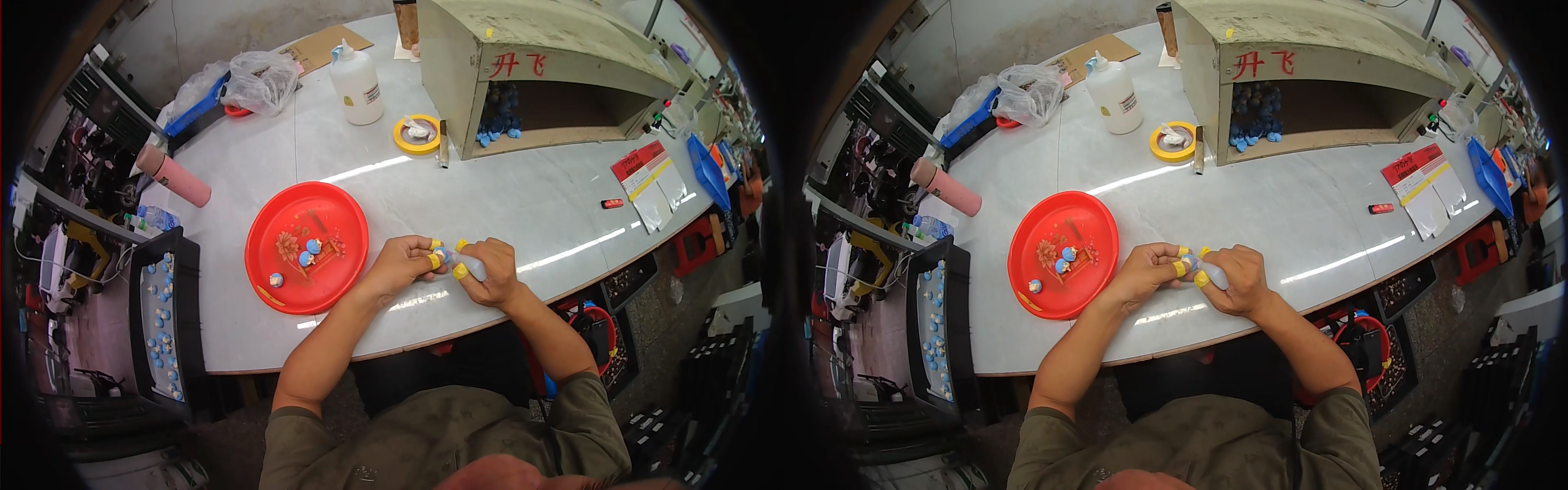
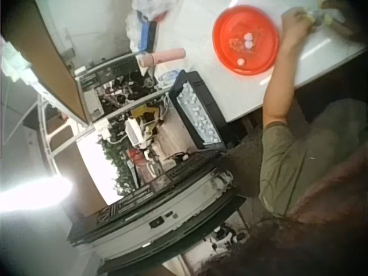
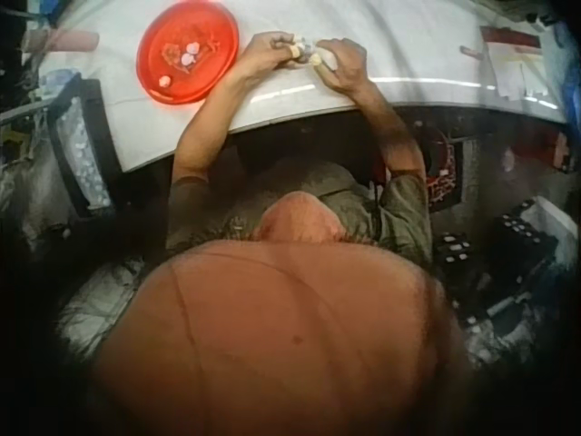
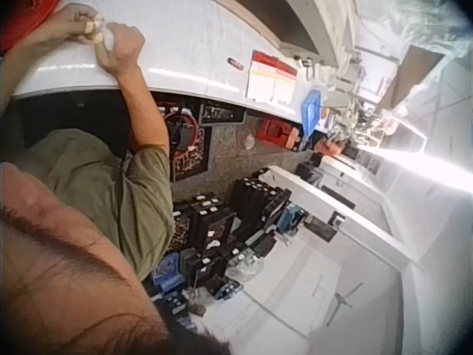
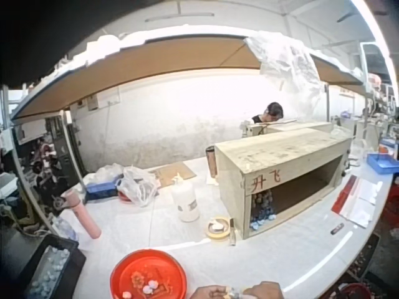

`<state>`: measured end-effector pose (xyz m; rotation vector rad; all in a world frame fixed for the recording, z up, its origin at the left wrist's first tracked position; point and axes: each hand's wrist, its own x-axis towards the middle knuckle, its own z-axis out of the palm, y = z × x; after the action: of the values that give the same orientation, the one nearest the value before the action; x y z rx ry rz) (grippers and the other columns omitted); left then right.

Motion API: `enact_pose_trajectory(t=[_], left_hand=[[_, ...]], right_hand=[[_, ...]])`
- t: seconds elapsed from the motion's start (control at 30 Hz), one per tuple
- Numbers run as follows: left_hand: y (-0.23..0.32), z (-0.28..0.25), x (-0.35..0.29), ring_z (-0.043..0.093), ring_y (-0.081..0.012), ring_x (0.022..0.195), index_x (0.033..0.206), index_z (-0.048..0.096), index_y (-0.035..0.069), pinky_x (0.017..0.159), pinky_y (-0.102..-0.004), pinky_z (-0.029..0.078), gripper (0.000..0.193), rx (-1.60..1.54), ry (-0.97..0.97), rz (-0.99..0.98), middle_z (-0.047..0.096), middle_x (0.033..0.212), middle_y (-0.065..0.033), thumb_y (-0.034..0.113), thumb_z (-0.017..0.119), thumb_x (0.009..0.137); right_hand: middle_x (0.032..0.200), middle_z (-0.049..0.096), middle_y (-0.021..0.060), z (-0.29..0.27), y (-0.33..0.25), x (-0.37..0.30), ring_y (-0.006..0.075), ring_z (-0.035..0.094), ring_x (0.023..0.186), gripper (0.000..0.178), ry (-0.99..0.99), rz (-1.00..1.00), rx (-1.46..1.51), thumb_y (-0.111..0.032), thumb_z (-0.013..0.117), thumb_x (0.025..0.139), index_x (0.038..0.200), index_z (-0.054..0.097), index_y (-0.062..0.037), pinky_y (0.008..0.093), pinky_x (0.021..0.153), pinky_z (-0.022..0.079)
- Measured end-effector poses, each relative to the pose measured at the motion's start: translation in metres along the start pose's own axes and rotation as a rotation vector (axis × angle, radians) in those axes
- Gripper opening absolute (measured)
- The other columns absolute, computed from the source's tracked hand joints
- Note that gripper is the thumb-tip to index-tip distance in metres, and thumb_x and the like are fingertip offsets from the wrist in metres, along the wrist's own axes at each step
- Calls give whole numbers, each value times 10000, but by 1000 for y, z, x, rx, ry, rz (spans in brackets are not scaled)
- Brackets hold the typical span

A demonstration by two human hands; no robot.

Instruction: The person repeatedly picks small blue and white spherical objects from a red tray, applies glue from a small bottle, and attaches them to a yellow cylindrical base. The assembled items are placed into a wooden box on the table.

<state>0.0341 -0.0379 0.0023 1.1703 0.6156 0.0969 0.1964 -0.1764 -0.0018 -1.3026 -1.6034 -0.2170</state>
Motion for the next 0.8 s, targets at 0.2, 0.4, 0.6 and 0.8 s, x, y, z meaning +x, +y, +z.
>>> enact_pose_trajectory(t=[0.2,0.4,0.6,0.8], left_hand=[[-1,-1,1,711,-163,942,1184,625,-27,755,-212,576,300,-56,12,2,700,1049,-83,114,702,930],[3,-6,0,702,-208,1017,1173,610,-7,788,-239,589,282,-206,36,-44,685,1073,-91,83,684,916],[12,-5,-5,700,-235,1033,1194,588,35,822,-267,587,301,-271,9,-49,683,1130,-94,79,680,911],[13,-5,-6,695,-226,1042,1207,567,51,855,-267,570,340,-197,19,-37,684,1156,-100,93,701,898]], right_hand=[[730,655,108,-6,1,-5,231,551,539,224,93,89,75,-92,753,761,928,633,-3,333,532,438],[993,688,94,-33,-1,-10,118,634,846,242,228,617,416,-75,695,892,1080,579,22,264,764,510],[928,655,50,-98,59,-23,127,601,835,259,255,765,188,-23,691,857,1096,604,24,259,800,483],[934,651,49,-150,124,-47,146,565,793,294,266,861,-260,-19,729,789,1061,629,26,280,769,480]])
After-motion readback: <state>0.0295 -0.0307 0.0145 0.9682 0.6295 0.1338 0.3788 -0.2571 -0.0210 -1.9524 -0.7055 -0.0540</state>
